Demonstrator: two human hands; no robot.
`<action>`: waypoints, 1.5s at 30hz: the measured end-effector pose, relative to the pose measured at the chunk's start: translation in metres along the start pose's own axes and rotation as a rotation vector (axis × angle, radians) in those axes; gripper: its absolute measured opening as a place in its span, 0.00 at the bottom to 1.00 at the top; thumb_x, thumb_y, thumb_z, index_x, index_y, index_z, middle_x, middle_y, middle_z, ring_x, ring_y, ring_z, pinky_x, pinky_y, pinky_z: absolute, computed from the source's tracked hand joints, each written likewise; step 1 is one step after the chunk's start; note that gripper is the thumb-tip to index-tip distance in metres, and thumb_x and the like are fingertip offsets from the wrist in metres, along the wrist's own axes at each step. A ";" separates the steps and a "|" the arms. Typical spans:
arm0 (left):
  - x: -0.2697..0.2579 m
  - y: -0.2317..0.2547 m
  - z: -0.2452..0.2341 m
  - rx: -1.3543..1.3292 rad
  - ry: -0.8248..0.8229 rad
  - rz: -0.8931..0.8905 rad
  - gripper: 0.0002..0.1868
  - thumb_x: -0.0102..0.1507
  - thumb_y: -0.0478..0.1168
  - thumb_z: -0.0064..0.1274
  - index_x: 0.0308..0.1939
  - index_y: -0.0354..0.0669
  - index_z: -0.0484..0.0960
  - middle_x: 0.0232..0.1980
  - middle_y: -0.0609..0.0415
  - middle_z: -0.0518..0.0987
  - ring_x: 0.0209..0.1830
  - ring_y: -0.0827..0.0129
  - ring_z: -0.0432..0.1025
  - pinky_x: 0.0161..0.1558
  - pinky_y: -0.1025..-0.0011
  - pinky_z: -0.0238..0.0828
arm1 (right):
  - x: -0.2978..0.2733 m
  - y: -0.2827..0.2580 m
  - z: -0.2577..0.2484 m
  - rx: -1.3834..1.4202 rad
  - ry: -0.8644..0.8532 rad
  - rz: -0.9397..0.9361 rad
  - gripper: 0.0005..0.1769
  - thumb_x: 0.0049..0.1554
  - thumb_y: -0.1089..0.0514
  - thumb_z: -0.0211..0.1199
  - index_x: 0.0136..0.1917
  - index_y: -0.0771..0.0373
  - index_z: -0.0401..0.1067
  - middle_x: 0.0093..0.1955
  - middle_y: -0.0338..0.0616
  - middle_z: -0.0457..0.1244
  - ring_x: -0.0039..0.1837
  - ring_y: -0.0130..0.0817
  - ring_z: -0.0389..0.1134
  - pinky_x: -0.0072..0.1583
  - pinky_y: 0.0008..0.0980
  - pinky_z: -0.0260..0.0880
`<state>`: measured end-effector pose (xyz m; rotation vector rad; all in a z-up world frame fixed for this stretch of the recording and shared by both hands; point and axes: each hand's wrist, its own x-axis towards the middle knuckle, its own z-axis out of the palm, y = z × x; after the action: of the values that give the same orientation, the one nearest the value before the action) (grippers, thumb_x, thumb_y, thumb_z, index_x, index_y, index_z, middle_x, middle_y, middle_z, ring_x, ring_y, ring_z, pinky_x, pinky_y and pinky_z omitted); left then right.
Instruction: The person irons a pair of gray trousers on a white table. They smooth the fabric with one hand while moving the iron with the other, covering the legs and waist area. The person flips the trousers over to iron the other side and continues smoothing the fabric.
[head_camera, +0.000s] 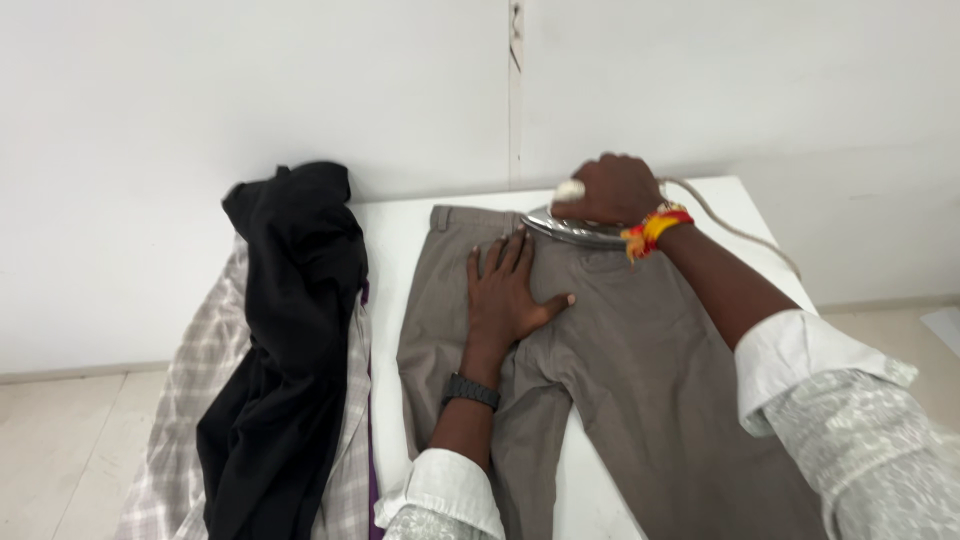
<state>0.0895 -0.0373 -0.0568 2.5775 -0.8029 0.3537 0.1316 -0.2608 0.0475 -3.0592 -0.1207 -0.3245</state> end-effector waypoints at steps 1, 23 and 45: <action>-0.001 0.000 0.001 -0.009 0.007 -0.008 0.62 0.50 0.80 0.53 0.75 0.41 0.63 0.80 0.48 0.60 0.80 0.54 0.52 0.77 0.40 0.31 | 0.005 -0.001 0.006 0.005 0.007 -0.012 0.32 0.47 0.23 0.65 0.43 0.51 0.84 0.37 0.52 0.71 0.41 0.50 0.74 0.45 0.47 0.74; -0.001 0.004 0.000 -0.024 0.065 0.011 0.60 0.48 0.77 0.58 0.72 0.39 0.70 0.77 0.48 0.65 0.77 0.53 0.55 0.75 0.39 0.35 | 0.003 -0.028 0.018 -0.064 0.089 0.006 0.31 0.49 0.29 0.64 0.34 0.61 0.80 0.29 0.51 0.67 0.33 0.48 0.72 0.36 0.44 0.72; 0.001 0.002 0.003 0.001 -0.009 -0.007 0.60 0.49 0.79 0.56 0.74 0.42 0.67 0.78 0.50 0.62 0.79 0.54 0.52 0.75 0.40 0.33 | 0.037 0.038 0.051 0.114 -0.131 0.307 0.40 0.57 0.28 0.61 0.52 0.71 0.77 0.48 0.66 0.69 0.53 0.63 0.72 0.54 0.54 0.74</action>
<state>0.0897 -0.0405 -0.0584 2.5837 -0.7965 0.3408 0.1814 -0.2923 0.0035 -2.9214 0.3104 -0.0940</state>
